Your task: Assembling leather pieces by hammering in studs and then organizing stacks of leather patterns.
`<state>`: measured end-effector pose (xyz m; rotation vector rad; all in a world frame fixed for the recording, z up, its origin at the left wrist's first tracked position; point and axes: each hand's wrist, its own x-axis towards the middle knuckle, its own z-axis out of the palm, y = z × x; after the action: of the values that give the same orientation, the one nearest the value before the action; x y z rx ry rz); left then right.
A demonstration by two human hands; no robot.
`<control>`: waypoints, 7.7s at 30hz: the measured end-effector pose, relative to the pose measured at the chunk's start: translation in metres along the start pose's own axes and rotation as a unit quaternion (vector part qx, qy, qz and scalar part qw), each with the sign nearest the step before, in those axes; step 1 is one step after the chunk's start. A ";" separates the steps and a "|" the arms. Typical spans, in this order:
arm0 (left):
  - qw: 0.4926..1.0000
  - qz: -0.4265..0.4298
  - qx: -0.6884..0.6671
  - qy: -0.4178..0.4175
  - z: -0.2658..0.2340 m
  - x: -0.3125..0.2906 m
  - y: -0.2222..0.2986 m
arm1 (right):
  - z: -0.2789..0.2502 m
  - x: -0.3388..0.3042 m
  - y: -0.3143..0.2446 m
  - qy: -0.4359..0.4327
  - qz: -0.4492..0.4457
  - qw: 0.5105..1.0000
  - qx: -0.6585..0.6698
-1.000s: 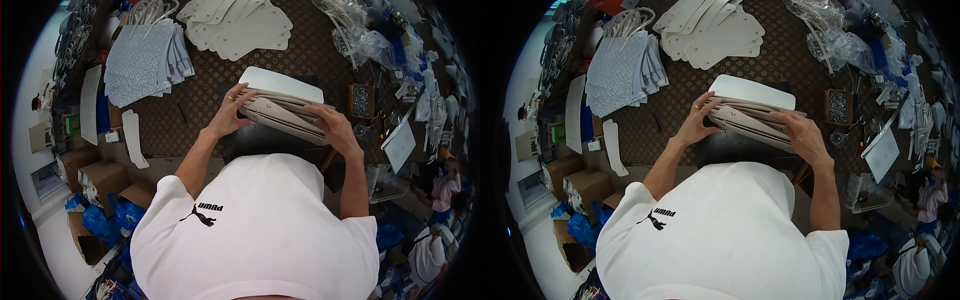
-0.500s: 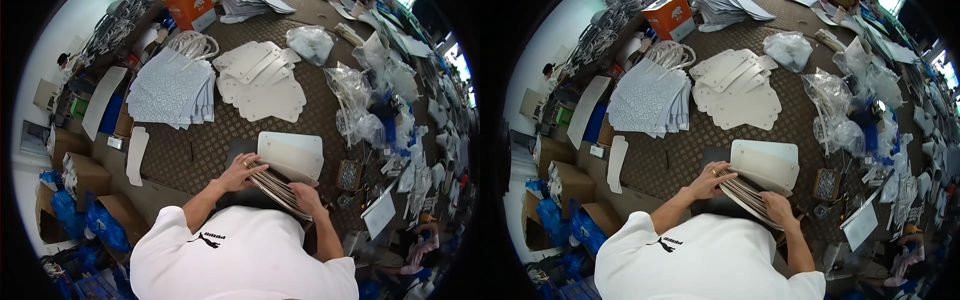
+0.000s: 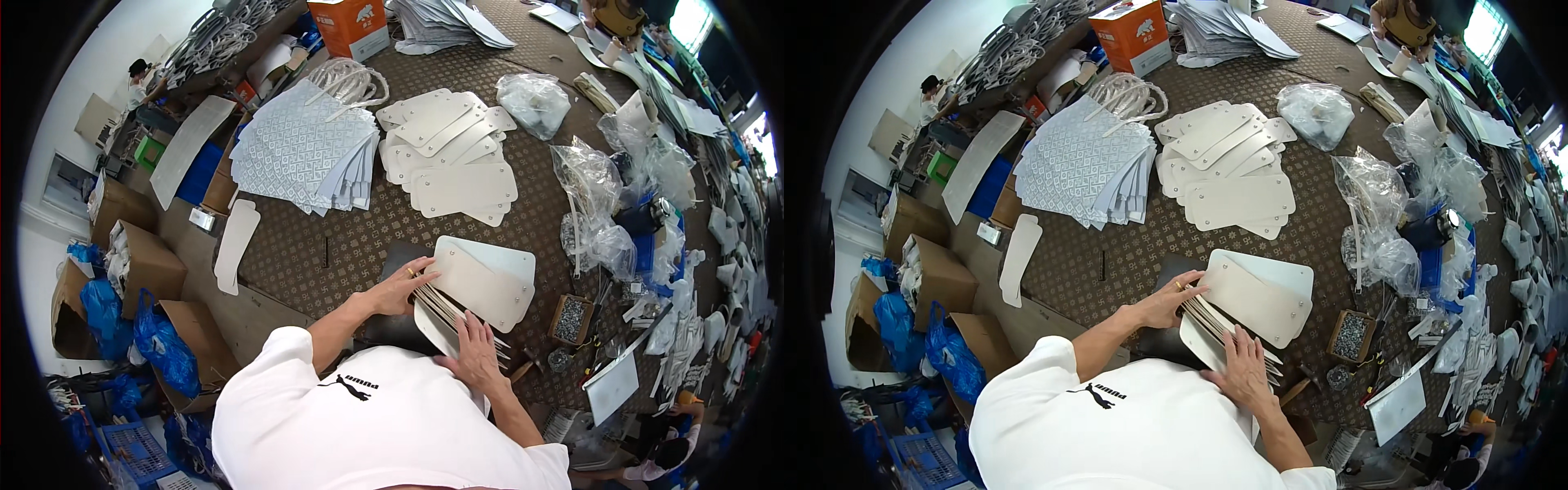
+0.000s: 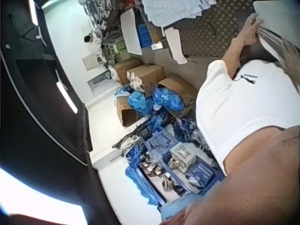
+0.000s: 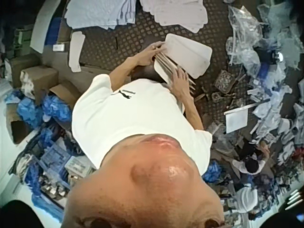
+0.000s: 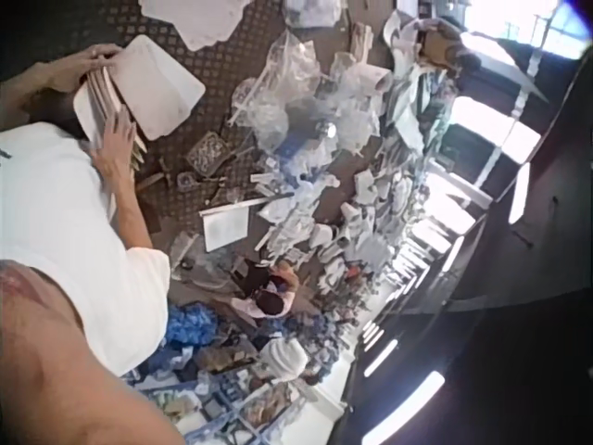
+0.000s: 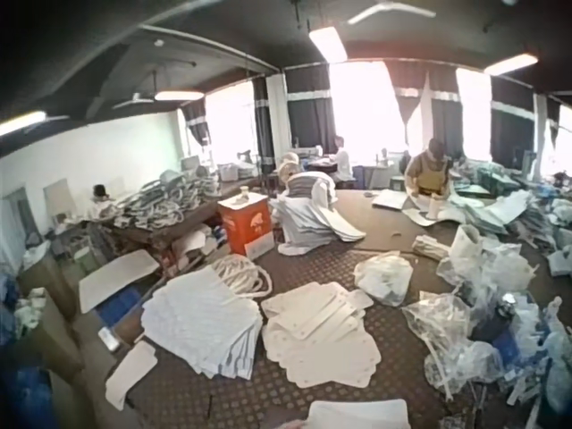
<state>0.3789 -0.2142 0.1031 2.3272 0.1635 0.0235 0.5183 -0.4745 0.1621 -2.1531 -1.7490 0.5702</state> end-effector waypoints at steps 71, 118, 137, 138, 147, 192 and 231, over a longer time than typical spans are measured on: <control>0.994 -0.046 -0.099 -0.021 0.005 0.003 -0.002 | 0.065 -0.040 0.087 0.392 0.338 0.720 0.462; 0.985 -0.075 0.124 -0.098 -0.010 -0.059 0.037 | -0.015 -0.014 0.036 -0.052 0.094 0.994 0.012; 0.803 -0.432 -0.178 0.370 -0.099 0.180 -0.176 | -0.010 0.371 0.257 0.172 0.271 0.935 0.154; 0.804 -0.434 -0.178 0.366 -0.098 0.180 -0.169 | -0.014 0.372 0.256 0.169 0.274 0.934 0.155; 0.805 -0.242 -0.383 0.382 -0.053 0.139 -0.157 | -0.059 0.325 0.249 0.062 0.259 0.798 0.541; 0.864 -0.224 -0.402 0.203 -0.046 0.151 -0.093 | -0.025 0.225 0.238 0.207 0.478 0.760 0.388; 0.981 -0.089 -0.050 0.166 -0.022 0.082 -0.060 | -0.009 0.132 0.175 0.264 0.181 0.883 0.343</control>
<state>0.4523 -0.1465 0.0722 2.1851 0.5253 0.3256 0.6956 -0.3816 0.0727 -1.8554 -0.7062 0.5140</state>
